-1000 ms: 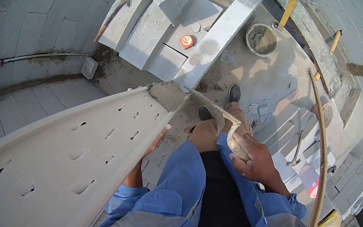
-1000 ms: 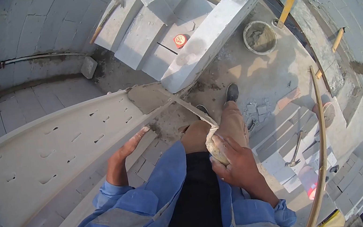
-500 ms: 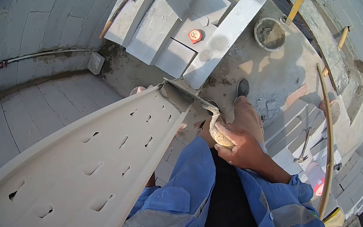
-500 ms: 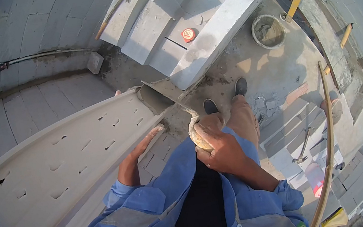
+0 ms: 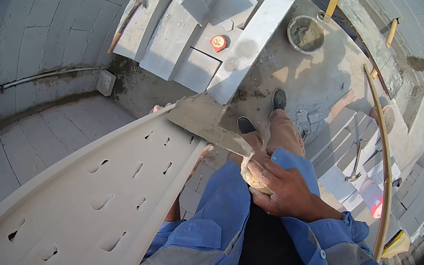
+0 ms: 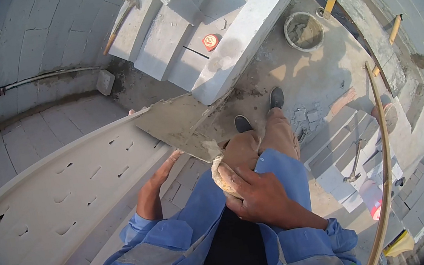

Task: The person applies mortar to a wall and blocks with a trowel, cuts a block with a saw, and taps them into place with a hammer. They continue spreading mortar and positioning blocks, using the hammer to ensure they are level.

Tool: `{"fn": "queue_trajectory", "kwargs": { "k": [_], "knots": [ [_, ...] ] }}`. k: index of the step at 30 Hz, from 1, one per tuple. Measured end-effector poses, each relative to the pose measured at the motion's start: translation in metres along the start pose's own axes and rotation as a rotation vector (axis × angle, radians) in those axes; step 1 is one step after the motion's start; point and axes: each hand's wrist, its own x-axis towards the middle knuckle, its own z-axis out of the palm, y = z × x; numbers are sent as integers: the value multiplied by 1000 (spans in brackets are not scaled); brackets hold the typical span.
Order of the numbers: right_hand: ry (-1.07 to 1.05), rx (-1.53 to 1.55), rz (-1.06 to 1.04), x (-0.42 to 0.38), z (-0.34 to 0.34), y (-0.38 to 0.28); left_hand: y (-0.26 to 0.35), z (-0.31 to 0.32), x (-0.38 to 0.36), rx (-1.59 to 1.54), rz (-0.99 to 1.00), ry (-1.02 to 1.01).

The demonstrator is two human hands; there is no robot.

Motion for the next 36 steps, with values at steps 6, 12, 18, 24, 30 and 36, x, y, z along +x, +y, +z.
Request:
{"fn": "queue_trajectory", "kwargs": {
  "k": [6, 12, 18, 24, 30, 36],
  "knots": [
    [-69, -53, -16, -14, -30, -5, -1, 4, 2, -17, -78, -69],
    [127, 232, 23, -30, -31, 34, -3, 4, -3, -35, -190, -112],
    [-67, 254, 491, 3, 5, 78, -2, 1, -5, -38, -286, -147],
    [-83, 190, 367, 24, 45, 107, 1, -2, -13, -53, -401, -172],
    [-84, 145, 205, 23, 36, 94, 0, -7, -18, -73, -507, -189],
    [-182, 142, 212, 27, -5, 47, 1, -5, -18, -113, -275, -162]
  ]
}}
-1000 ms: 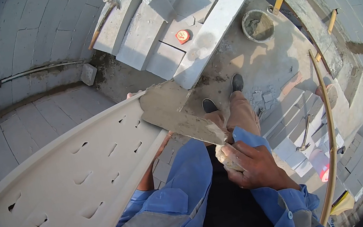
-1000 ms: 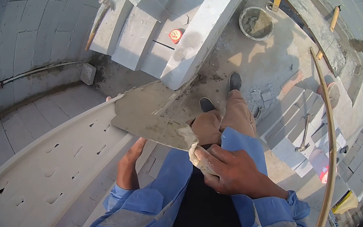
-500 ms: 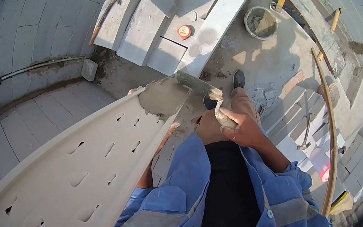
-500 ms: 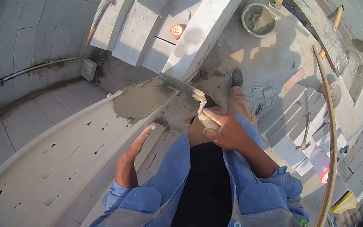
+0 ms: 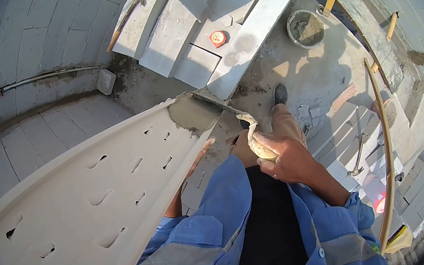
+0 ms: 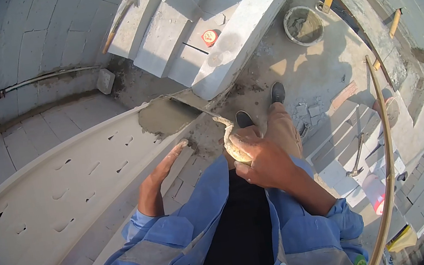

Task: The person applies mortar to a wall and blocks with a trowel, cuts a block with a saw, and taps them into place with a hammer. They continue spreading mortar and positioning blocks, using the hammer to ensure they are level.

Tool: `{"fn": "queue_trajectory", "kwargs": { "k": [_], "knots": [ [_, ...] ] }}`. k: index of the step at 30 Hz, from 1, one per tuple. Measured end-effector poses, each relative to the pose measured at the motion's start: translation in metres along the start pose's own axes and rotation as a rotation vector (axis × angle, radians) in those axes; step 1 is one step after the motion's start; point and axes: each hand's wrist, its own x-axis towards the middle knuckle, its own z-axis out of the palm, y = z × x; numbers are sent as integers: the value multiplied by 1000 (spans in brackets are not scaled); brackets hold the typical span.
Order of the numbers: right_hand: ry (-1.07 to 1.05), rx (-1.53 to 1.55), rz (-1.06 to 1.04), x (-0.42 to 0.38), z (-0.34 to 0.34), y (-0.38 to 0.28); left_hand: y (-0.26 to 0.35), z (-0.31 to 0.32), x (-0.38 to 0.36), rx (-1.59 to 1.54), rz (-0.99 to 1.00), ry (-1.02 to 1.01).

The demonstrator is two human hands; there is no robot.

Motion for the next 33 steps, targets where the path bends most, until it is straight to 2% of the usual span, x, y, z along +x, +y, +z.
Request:
{"fn": "queue_trajectory", "kwargs": {
  "k": [2, 5, 11, 17, 19, 20, 22, 29, 33],
  "knots": [
    [-11, 44, 5, -7, -7, -16, -10, 1, 1, 26, -109, -7],
    [52, 31, -69, -19, -15, -36, -2, -3, -1, 92, -10, 0],
    [38, -26, -100, -36, -26, -66, 8, -4, 0, 36, 15, -28],
    [-10, 76, -167, -55, -56, -81, 18, -4, 5, -24, 40, -58],
    [-7, 218, -202, -56, -59, -73, 19, -4, 3, -46, 38, -57],
    [-12, 220, -207, -52, -53, -67, 20, -5, 3, -57, 36, -54],
    [270, 275, -330, -38, -28, -45, 21, -6, 2, -74, 38, -50],
    [381, 130, -185, -1, 51, 4, 25, -5, 4, -135, 53, -67],
    [439, 53, -213, 4, 75, 17, 11, -1, 5, -114, 94, -65]
  ]
}}
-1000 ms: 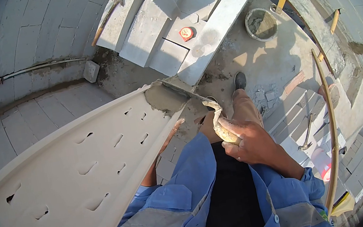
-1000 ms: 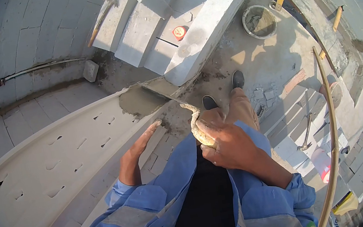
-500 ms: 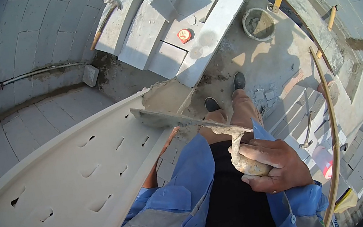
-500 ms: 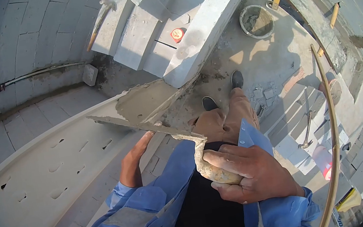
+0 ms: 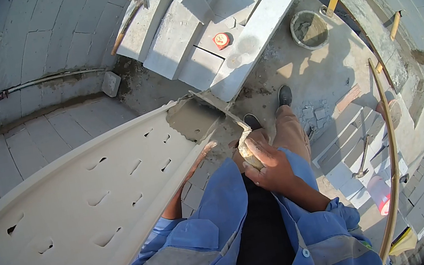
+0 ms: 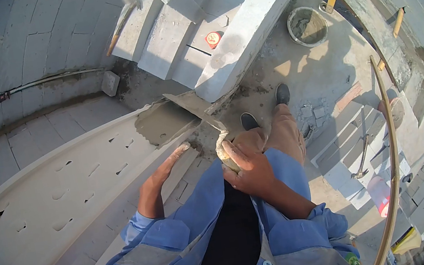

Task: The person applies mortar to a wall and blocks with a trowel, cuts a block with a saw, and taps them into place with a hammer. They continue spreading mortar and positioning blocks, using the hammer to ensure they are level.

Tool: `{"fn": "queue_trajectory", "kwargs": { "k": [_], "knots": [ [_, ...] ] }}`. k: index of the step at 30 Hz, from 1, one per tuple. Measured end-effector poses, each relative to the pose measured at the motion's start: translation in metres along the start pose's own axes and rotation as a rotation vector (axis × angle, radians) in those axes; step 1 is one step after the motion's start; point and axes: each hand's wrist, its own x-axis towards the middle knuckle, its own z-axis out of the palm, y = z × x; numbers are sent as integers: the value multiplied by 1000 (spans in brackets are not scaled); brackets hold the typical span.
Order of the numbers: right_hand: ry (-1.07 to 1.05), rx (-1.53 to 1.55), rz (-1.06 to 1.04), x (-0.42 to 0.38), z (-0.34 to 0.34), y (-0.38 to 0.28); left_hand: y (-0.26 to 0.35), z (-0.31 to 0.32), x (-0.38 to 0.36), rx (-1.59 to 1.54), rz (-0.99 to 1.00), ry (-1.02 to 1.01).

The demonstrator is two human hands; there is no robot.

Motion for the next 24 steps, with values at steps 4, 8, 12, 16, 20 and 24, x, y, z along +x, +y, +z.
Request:
{"fn": "queue_trajectory", "kwargs": {
  "k": [4, 8, 12, 16, 20, 24],
  "knots": [
    [-90, -175, 60, -4, -7, -7, -14, -1, -1, 82, 36, 31],
    [-271, -277, 87, -25, -52, 6, 9, 1, -2, 149, 151, 63],
    [-347, -325, 251, -34, -93, 16, 18, 2, -2, 114, 137, 97],
    [-216, -116, 222, -20, -61, 33, 22, 0, -3, 92, 113, 145],
    [-256, -19, 251, -1, -27, 28, 25, 2, -4, 26, 51, 160],
    [-289, -87, 148, 15, -30, 3, 33, 1, -6, 48, 12, 173]
  ]
}}
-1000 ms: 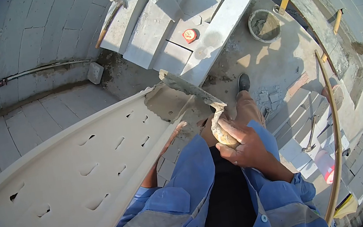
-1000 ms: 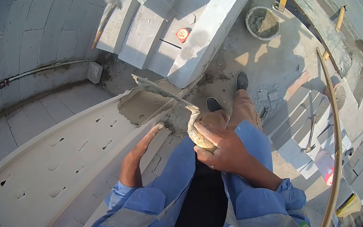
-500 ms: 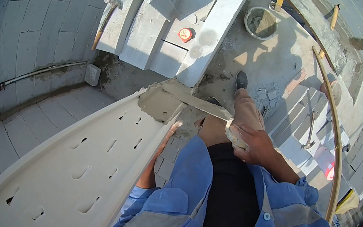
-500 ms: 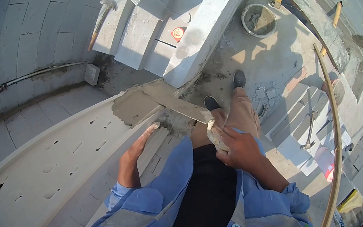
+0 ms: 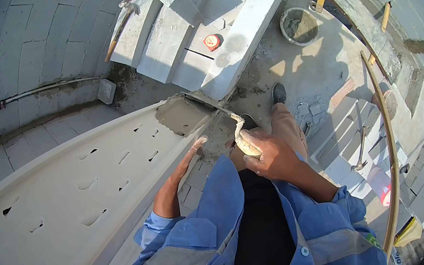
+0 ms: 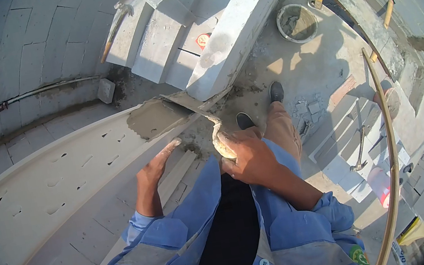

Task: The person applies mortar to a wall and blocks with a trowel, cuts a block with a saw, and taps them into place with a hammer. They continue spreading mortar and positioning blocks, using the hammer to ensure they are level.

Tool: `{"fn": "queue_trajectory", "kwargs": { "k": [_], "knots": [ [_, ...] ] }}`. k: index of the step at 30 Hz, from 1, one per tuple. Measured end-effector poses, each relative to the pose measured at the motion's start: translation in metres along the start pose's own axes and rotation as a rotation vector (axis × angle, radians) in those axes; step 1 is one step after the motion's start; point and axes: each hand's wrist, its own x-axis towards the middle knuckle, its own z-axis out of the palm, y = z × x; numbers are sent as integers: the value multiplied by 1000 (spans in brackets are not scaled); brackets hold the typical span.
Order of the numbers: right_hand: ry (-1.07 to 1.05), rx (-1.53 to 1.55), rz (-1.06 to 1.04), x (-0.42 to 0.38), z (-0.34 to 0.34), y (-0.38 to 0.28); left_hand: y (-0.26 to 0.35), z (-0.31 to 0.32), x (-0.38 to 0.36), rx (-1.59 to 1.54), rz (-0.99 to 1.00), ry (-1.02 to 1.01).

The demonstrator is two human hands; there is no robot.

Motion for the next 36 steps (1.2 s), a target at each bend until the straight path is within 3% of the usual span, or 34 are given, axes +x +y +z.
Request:
{"fn": "queue_trajectory", "kwargs": {
  "k": [3, 12, 14, 17, 18, 19, 21, 23, 24, 26, 30, 33, 36],
  "knots": [
    [-29, -24, 3, -4, -14, -22, 1, 1, 3, -75, -2, 4],
    [-18, 29, -123, -36, -62, -82, -2, -3, -1, 162, 63, -60],
    [-47, 189, -193, -44, -81, -85, -9, -1, -1, -47, 47, -48],
    [-94, 447, -194, -58, -101, -69, -10, 2, -3, -49, 69, 72],
    [-46, 380, -192, -59, -106, -61, -8, 5, -2, -52, 90, 127],
    [133, 440, -214, -58, -101, -50, -6, 10, 2, -60, 118, 177],
    [201, 582, 82, -55, -114, -33, -15, 19, 11, -93, 153, 216],
    [317, 650, 286, -48, -119, 7, -81, 12, 15, 207, 37, -8],
    [321, 632, 286, -40, -123, 26, -121, 20, 17, 216, -56, -47],
    [553, 557, 473, -17, -132, 70, -108, 31, 20, 259, -181, -129],
    [522, 304, 560, 29, -162, 208, -83, 58, 19, 496, -504, -357],
    [466, 311, 664, 79, -185, 315, -119, 102, -11, 651, -436, -226],
    [418, 446, 753, 134, -195, 431, -55, 138, 9, 462, -547, -262]
  ]
}}
